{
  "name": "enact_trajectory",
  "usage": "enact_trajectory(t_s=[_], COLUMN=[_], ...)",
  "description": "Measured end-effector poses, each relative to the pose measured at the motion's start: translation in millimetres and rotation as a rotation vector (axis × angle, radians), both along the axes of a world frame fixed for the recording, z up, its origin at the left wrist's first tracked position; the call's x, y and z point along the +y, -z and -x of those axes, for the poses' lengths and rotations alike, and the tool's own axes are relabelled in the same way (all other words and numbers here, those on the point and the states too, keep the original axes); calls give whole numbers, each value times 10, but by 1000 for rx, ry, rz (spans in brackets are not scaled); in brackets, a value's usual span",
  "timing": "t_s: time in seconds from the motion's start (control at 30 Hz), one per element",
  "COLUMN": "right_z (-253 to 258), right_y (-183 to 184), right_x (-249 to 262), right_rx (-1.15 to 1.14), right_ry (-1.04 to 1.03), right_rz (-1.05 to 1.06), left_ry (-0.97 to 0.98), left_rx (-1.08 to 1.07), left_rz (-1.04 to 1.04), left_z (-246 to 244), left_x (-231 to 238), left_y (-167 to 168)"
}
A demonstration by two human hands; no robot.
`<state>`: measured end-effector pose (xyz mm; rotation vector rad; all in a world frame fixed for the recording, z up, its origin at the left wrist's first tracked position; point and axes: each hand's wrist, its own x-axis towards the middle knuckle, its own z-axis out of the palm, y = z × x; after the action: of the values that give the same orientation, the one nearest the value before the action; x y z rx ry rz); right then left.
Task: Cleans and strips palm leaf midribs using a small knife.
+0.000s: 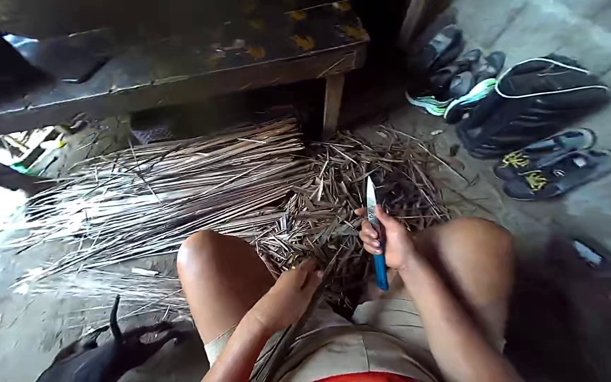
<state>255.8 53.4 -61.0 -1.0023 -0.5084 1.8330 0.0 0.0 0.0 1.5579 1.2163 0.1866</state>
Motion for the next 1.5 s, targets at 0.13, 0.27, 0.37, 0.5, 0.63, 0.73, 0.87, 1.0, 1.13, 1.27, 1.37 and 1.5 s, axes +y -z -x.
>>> enact_trajectory(t_s=[0.13,0.27,0.37,0.5,0.63,0.73,0.87,1.0,1.13,1.27,1.37,1.5], right_z=[-56,-100,-79,7,193,253,188,255,476,615,597,497], right_y=[-15,-63,-68,-116,-194,-201,-186,-197,-203,-126,-33,101], right_x=[59,106,81,-83,-259,-267,-209,-284,-427,-500,-485,-430], right_rx=[-14,-22,-19,-119,-146,-167,-204,-193,-122,-179,-315,-660], right_ry=[69,117,131,-43,-307,-276,-148,-258,-356,-226,-197,-195], right_rz=[-2,13,2,-72,-80,-74,-80,-66,-56,-174,-349,-632], left_ry=[-93,-127,-211,-366,-367,-323,-316,-441,-509,-533,-607,-627], left_rx=[-259,-388,-374,-390,-345,-353,-265,-248,-205,-264,-400,-571], left_rz=[437,471,416,294,176,165,163,51,-65,-54,132,370], left_z=[91,232,184,3,-180,-245,-223,-258,-344,-396,-382,-332], left_x=[-161,-229,-237,-184,-68,-41,-78,-77,5,31,50,50], left_y=[85,188,168,192,222,249,270,347,384,406,298,196])
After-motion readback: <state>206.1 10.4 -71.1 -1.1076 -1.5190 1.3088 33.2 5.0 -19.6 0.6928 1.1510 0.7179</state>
